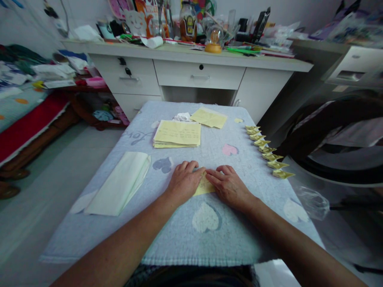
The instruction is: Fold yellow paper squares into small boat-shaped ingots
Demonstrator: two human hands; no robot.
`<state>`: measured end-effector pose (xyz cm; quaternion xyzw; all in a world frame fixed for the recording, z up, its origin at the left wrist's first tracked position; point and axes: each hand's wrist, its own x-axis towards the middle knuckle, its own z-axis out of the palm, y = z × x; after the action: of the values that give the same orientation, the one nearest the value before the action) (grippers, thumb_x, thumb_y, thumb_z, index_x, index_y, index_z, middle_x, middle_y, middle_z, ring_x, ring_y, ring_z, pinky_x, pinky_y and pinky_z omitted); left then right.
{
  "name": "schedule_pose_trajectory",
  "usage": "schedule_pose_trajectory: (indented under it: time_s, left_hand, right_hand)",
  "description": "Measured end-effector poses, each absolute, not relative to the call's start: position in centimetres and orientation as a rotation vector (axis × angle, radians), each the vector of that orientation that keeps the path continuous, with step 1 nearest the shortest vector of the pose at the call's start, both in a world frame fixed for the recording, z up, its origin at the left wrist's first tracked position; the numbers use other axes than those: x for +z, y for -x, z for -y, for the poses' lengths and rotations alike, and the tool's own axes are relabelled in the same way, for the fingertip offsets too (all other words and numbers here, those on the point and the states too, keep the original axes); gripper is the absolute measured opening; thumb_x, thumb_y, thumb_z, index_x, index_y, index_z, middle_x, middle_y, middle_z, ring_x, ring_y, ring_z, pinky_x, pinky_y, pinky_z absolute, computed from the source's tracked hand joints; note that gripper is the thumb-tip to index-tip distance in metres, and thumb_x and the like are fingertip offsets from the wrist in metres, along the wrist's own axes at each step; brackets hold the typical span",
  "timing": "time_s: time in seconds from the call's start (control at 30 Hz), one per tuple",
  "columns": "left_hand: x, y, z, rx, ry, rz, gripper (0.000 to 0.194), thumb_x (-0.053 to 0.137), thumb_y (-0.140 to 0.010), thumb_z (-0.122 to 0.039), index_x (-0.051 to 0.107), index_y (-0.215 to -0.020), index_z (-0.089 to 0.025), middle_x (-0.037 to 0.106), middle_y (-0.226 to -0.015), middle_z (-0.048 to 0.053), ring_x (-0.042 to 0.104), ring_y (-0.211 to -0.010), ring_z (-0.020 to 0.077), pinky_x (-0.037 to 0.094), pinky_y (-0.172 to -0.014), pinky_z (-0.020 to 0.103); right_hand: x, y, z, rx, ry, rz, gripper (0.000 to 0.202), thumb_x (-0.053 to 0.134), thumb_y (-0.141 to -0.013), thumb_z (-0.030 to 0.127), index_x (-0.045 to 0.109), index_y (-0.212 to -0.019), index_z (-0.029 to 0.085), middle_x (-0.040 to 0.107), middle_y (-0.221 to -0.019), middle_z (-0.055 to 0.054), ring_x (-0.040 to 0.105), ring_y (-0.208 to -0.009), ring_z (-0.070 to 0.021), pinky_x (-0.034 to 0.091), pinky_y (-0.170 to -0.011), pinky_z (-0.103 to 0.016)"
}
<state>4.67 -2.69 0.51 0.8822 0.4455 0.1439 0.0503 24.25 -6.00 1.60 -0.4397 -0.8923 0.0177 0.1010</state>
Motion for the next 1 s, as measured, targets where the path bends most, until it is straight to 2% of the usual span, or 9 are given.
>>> schedule_pose_trajectory:
  time_s: [0.37, 0.83, 0.93, 1.0]
  left_hand:
    - [0.5, -4.7, 2.7, 0.409, -2.726, -1.345, 0.03, 0.046, -0.092, -0.026, 0.059, -0.119, -0.029, 0.056, -0.111, 0.005, 0.047, -0.096, 0.0217, 0.039, -0.082, 0.035]
    - [0.6, -4.6, 2.7, 0.383, -2.708, -1.353, 0.032, 0.051, -0.089, -0.023, 0.058, -0.119, -0.029, 0.056, -0.112, 0.004, 0.047, -0.098, 0.0218, 0.04, -0.083, 0.036]
    - [0.6, -4.6, 2.7, 0.382, -2.707, -1.354, 0.033, 0.052, -0.088, -0.023, 0.057, -0.12, -0.03, 0.056, -0.112, 0.004, 0.046, -0.098, 0.0221, 0.04, -0.083, 0.036]
    - [0.5, -4.6, 2.7, 0.392, -2.706, -1.355, 0.034, 0.054, -0.087, -0.022, 0.058, -0.12, -0.03, 0.057, -0.111, 0.004, 0.046, -0.097, 0.0225, 0.04, -0.084, 0.037]
  right_hand:
    - [2.7, -25.6, 6.7, 0.091, 1.262, 2.725, 0.029, 0.048, -0.09, 0.013, 0.06, -0.114, 0.018, 0.061, -0.126, -0.004, 0.047, -0.103, -0.0253, 0.035, -0.09, -0.041]
    - [3.3, -29.4, 9.5, 0.062, 1.195, 2.796, 0.038, 0.045, -0.09, 0.013, 0.055, -0.126, 0.017, 0.058, -0.13, -0.007, 0.045, -0.104, -0.0272, 0.035, -0.092, -0.044]
    - [4.0, -29.5, 9.8, 0.141, 1.21, 2.744, 0.033, 0.047, -0.088, 0.012, 0.059, -0.118, 0.017, 0.063, -0.119, -0.009, 0.049, -0.099, -0.0251, 0.036, -0.09, -0.042]
    - [4.5, -29.2, 9.4, 0.242, 1.265, 2.673, 0.022, 0.048, -0.088, 0.013, 0.064, -0.103, 0.017, 0.067, -0.1, -0.009, 0.051, -0.09, -0.0224, 0.038, -0.084, -0.038]
